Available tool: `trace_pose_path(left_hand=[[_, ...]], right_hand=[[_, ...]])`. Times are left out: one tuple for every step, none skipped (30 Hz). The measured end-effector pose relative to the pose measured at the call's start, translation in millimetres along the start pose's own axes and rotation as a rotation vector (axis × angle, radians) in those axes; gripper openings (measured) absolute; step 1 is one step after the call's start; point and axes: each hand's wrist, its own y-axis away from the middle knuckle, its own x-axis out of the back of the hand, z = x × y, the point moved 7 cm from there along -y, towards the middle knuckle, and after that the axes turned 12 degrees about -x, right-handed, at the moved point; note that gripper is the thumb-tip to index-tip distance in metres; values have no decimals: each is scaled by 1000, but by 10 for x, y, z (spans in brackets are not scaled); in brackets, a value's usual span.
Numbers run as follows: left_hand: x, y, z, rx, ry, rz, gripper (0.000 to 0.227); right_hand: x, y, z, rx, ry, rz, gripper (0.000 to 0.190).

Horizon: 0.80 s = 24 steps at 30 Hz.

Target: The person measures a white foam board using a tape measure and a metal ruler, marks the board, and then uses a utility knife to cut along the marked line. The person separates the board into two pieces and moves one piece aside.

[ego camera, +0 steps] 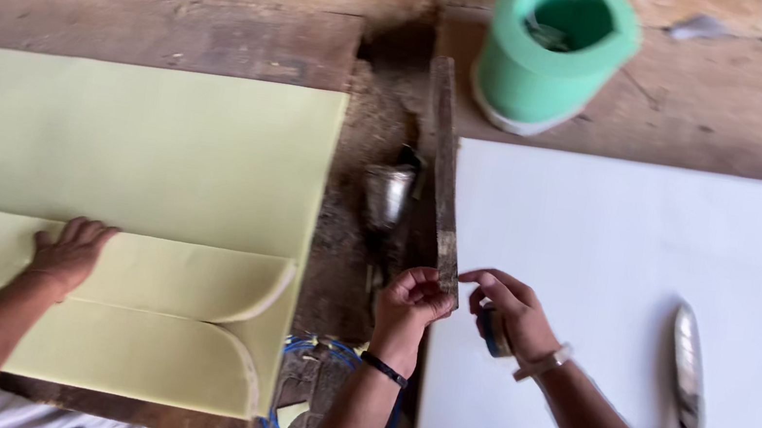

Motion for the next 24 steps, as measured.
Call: trace_pose_path(left_hand=[[-189,150,-83,12,-29,-54,28],[-361,306,-164,24,-58,-108,27],[-553,370,-225,18,-84,-165,27],[-734,435,-308,34,-122,-204,27],[-842,577,-394,61,-170,-236,27],[-949,703,-484,87,-219,-267,27],[-1080,835,-560,77,-215,-329,32],[-1209,957,-641,68,-210,-392,38],[-1375,1074,-745,54,-201,-459,43],[-1538,1209,-848,6,-215,-506,51],[-1701,1386,-964,-36,-224,-550,59],[-1861,1560,-1070,-79,-232,-593,67],[-2066,1740,-1237,-38,-220,-660,71],[-2270,1962,-1412,4,-209,-727,75],[-2453,2218,-1597,63,-204,-794,80],[-2617,2426,-1784,104,-222,-777,80],[-2809,2600,-1966,139,-242,-767,80],[-2989,2718,-2124,174,-264,-758,80],[-3121,2829,-2246,218,-210,-737,77],[-3249,2920,-2367,263,-157,-715,74],[-3334,3015,-2475,311,-104,-686,71],[-3399,3098,-2570,355,-86,-683,68],[-3501,3117,-2659,392,-69,-683,65],[-3598,3126,-2745,429,-52,-683,62]], right_hand=[[99,96,5,31,-35,-1,36],[227,206,25,62,-69,-3,35],[370,290,9,107,-58,-9,33],[515,397,29,151,-47,-16,32],[626,525,120,182,-45,-27,31],[787,613,186,196,-56,-22,30],[970,711,279,201,-70,-16,29],[1156,818,388,206,-83,-9,28],[1383,943,494,223,-107,27,28],[1608,1078,608,238,-130,63,28],[1829,1227,735,247,-151,100,28],[2014,1368,889,228,-188,138,27],[2204,1498,998,222,-217,177,26],[2397,1631,1101,216,-247,215,26],[2542,1790,1224,239,-277,226,26],[2684,1931,1323,263,-308,238,26],[2850,2062,1377,295,-338,253,26],[3031,2189,1450,283,-337,298,26],[3166,2328,1568,259,-343,341,25],[3297,2456,1672,234,-350,384,25],[3409,2586,1726,271,-337,410,27],[3519,2705,1767,306,-322,437,28],[3662,2805,1764,349,-303,464,29],[3817,2876,1791,340,-314,488,29]])
